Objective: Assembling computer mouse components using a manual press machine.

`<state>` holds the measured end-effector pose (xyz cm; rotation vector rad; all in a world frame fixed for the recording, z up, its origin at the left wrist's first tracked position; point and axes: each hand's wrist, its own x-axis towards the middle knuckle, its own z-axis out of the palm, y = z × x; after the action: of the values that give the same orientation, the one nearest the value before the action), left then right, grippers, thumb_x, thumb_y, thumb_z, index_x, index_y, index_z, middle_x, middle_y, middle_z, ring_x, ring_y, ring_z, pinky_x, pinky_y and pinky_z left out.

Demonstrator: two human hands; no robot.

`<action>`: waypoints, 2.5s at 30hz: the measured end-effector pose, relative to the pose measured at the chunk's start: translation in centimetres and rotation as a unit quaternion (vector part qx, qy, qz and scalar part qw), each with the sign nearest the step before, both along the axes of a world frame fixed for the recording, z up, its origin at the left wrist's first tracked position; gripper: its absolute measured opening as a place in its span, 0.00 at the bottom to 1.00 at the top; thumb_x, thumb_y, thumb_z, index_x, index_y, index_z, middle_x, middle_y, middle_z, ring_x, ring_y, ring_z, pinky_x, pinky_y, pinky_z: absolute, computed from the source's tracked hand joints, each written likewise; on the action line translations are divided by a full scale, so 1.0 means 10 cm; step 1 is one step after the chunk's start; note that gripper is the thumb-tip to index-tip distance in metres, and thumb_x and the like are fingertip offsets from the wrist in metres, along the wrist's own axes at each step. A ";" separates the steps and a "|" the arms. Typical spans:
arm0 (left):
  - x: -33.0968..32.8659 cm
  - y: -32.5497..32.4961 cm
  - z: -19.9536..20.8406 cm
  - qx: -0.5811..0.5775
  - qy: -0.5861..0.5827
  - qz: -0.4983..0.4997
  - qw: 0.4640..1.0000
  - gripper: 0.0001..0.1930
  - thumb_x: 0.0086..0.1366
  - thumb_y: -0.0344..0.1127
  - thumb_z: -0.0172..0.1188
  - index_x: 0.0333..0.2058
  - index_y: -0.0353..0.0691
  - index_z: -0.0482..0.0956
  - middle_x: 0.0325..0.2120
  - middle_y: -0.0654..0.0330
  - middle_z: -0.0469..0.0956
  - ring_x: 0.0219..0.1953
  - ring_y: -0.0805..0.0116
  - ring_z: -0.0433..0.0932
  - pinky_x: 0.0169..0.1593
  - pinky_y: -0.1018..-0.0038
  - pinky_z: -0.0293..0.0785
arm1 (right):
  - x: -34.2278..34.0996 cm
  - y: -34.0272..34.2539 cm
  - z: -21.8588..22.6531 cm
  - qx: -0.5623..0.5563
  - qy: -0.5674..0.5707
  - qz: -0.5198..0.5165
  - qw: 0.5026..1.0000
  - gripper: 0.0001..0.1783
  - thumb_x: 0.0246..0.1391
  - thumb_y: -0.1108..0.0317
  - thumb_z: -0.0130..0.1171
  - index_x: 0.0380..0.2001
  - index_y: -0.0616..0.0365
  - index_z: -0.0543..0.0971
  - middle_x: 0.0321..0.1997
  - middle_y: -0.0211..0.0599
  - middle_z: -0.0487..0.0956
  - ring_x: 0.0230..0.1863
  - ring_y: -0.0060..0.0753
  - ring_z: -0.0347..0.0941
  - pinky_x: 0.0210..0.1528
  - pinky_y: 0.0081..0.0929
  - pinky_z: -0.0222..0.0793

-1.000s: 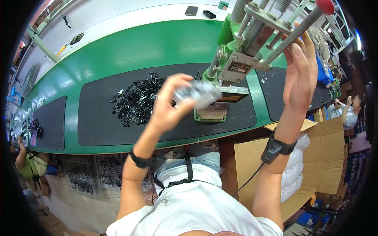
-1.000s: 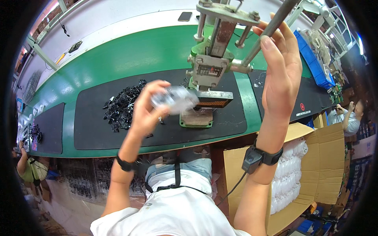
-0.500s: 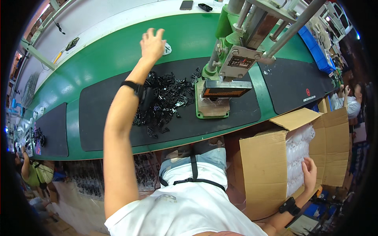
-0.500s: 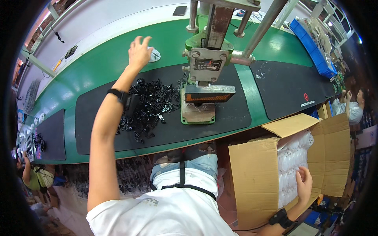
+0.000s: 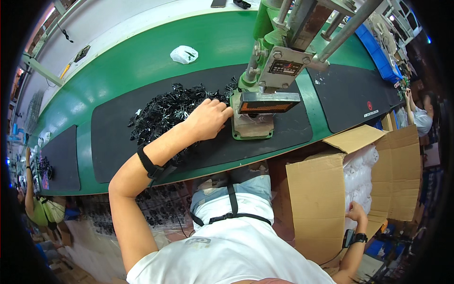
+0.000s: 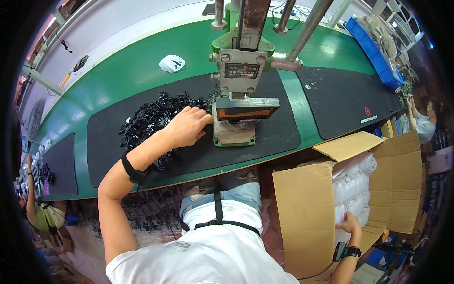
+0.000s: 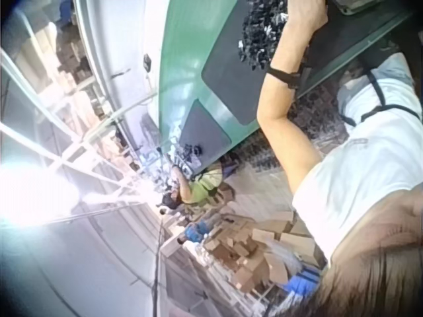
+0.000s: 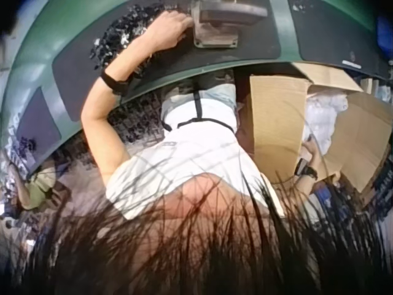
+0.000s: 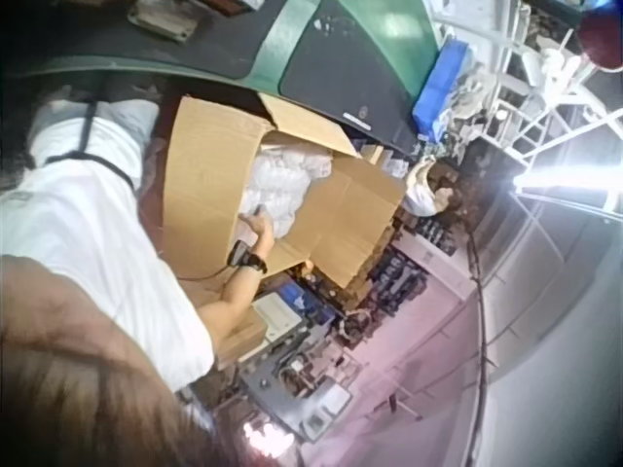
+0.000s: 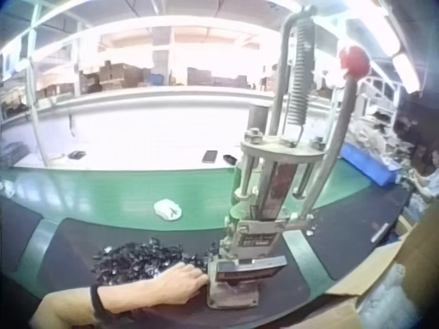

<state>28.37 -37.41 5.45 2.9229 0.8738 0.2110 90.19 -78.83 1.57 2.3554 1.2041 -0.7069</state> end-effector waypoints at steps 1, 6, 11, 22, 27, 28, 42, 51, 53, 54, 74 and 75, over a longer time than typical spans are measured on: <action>0.01 0.00 0.02 0.011 0.040 0.021 0.999 0.21 0.51 0.34 0.69 0.43 0.41 0.71 0.34 0.60 0.75 0.42 0.59 0.74 0.46 0.64 0.67 | 0.01 -0.03 0.02 0.000 -0.002 0.000 1.000 0.36 0.22 0.52 0.81 0.33 0.62 0.74 0.30 0.47 0.80 0.33 0.45 0.77 0.38 0.38 0.73; 0.19 0.06 0.02 0.014 0.080 -0.011 0.997 0.25 0.44 0.31 0.69 0.43 0.40 0.71 0.34 0.59 0.76 0.43 0.58 0.74 0.47 0.64 0.67 | 0.15 -0.45 0.08 0.179 0.116 -0.160 0.964 0.24 0.38 0.59 0.76 0.32 0.63 0.76 0.27 0.38 0.77 0.30 0.28 0.73 0.31 0.30 0.70; 0.12 0.09 -0.02 0.057 -0.047 0.006 0.997 0.20 0.44 0.26 0.65 0.39 0.41 0.74 0.32 0.57 0.75 0.42 0.56 0.73 0.48 0.63 0.67 | -0.14 -0.34 0.34 0.213 0.044 -0.083 0.972 0.19 0.45 0.60 0.70 0.29 0.67 0.77 0.21 0.32 0.76 0.25 0.25 0.70 0.28 0.30 0.67; -0.02 0.01 0.56 -0.034 -0.288 0.113 0.950 0.09 0.63 0.17 0.50 0.42 0.31 0.73 0.40 0.52 0.74 0.39 0.56 0.81 0.40 0.68 0.76 | -1.28 0.51 1.52 0.560 0.230 -0.265 0.750 0.13 0.61 0.64 0.57 0.42 0.63 0.76 0.35 0.25 0.75 0.31 0.14 0.70 0.36 0.16 0.66; 0.16 -0.66 0.98 -0.261 -0.371 0.019 0.891 0.19 0.51 0.13 0.49 0.40 0.32 0.78 0.38 0.54 0.73 0.33 0.69 0.82 0.34 0.78 0.77 | -2.58 1.10 1.44 0.579 0.338 -0.136 0.730 0.17 0.57 0.73 0.59 0.50 0.65 0.75 0.45 0.33 0.79 0.42 0.19 0.74 0.47 0.20 0.71; 0.22 -0.78 1.00 -0.316 -0.385 -0.017 0.867 0.20 0.49 0.13 0.53 0.41 0.34 0.80 0.37 0.55 0.75 0.33 0.69 0.81 0.34 0.79 0.77 | -2.82 1.25 1.43 0.567 0.393 -0.069 0.721 0.17 0.57 0.75 0.59 0.50 0.66 0.75 0.46 0.34 0.79 0.45 0.21 0.75 0.49 0.21 0.71; 0.16 -1.59 0.31 -0.331 -0.505 0.112 0.789 0.12 0.49 0.20 0.69 0.34 0.39 0.85 0.45 0.54 0.75 0.41 0.63 0.77 0.39 0.73 0.77 | -3.69 2.38 0.77 0.355 0.776 -0.272 0.445 0.15 0.66 0.66 0.51 0.53 0.56 0.69 0.40 0.34 0.77 0.42 0.26 0.78 0.40 0.32 0.82; 0.18 -1.18 0.26 -0.316 -0.468 -0.026 0.825 0.13 0.43 0.32 0.74 0.31 0.44 0.88 0.62 0.43 0.65 0.61 0.47 0.69 0.61 0.57 0.65 | -3.96 2.44 0.80 0.279 0.785 -0.261 0.488 0.17 0.64 0.67 0.55 0.54 0.57 0.68 0.47 0.40 0.78 0.48 0.29 0.78 0.44 0.33 0.81; 0.17 -1.16 0.25 -0.338 -0.478 -0.036 0.810 0.12 0.44 0.31 0.74 0.31 0.43 0.88 0.61 0.43 0.66 0.59 0.49 0.70 0.61 0.58 0.65 | -3.99 2.42 0.85 0.287 0.776 -0.254 0.501 0.19 0.65 0.67 0.54 0.56 0.57 0.67 0.48 0.40 0.78 0.49 0.29 0.77 0.45 0.32 0.80; 0.17 -1.18 0.24 -0.347 -0.492 -0.032 0.798 0.11 0.46 0.30 0.73 0.32 0.42 0.87 0.60 0.45 0.67 0.59 0.51 0.71 0.61 0.60 0.65 | -4.01 2.40 0.86 0.337 0.734 -0.181 0.561 0.19 0.63 0.67 0.55 0.55 0.58 0.69 0.48 0.42 0.77 0.49 0.32 0.77 0.47 0.32 0.78; 0.13 -1.40 0.05 -0.517 -0.483 0.068 0.704 0.15 0.57 0.23 0.66 0.44 0.38 0.81 0.59 0.48 0.64 0.59 0.59 0.70 0.59 0.66 0.69 | -4.00 2.41 0.84 0.497 0.661 -0.092 0.554 0.11 0.56 0.81 0.60 0.42 0.66 0.74 0.41 0.37 0.77 0.41 0.19 0.72 0.44 0.18 0.70; 0.14 -1.43 0.02 -0.497 -0.499 0.069 0.707 0.14 0.59 0.23 0.64 0.44 0.38 0.81 0.59 0.47 0.65 0.58 0.58 0.70 0.59 0.66 0.69 | -4.01 2.40 0.83 0.483 0.675 -0.092 0.550 0.11 0.56 0.81 0.60 0.42 0.66 0.74 0.41 0.36 0.77 0.40 0.18 0.72 0.43 0.18 0.71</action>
<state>29.78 -51.68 5.62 1.3678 0.6401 0.8811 50.07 -54.86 9.85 2.4173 2.3487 -2.9148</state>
